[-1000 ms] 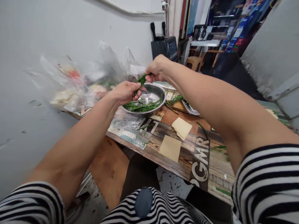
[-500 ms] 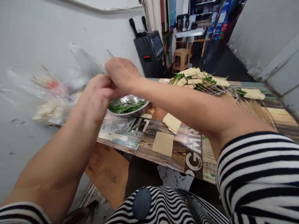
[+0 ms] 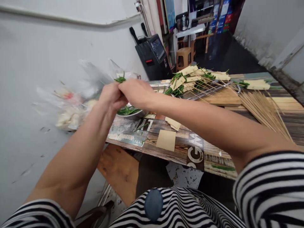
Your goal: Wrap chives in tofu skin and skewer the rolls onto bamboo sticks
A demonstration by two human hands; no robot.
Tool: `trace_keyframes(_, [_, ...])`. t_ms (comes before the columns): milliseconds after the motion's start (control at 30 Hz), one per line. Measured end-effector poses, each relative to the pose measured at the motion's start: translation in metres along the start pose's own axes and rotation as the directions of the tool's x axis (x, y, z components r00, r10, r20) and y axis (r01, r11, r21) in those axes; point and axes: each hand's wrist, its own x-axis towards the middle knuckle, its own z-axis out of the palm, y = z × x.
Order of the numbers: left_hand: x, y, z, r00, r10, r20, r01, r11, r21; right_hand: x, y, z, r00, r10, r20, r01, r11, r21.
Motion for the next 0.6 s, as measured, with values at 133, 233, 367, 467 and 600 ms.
trace_keyframes(133, [-0.059, -0.026, -0.001, 0.983, 0.111, 0.149, -0.148, 0.954, 0.260, -0.049, 0.018, -0.007, 0.993, 0.115, 0.005, -0.108, 0.916, 0.386])
trace_keyframes(233, [-0.094, -0.059, 0.012, 0.917, 0.014, 0.398, -0.211, 0.865, 0.456, -0.093, 0.024, 0.010, 0.978, 0.090, 0.186, -0.175, 0.839, 0.515])
trace_keyframes(367, [-0.108, -0.086, 0.030, 0.829, -0.038, 0.558, -0.352, 0.740, 0.573, -0.135, 0.023, 0.030, 0.987, 0.111, 0.115, -0.152, 0.874, 0.461])
trace_keyframes(467, [-0.107, -0.086, 0.032, 0.734, -0.080, 0.674, -0.425, 0.721, 0.548, -0.151, 0.026, 0.036, 0.990, 0.115, 0.076, -0.137, 0.879, 0.458])
trace_keyframes(600, [-0.103, -0.083, 0.027, 0.625, -0.103, 0.774, -0.454, 0.758, 0.468, -0.171, 0.056, 0.058, 0.980, 0.199, 0.018, -0.188, 0.888, 0.421])
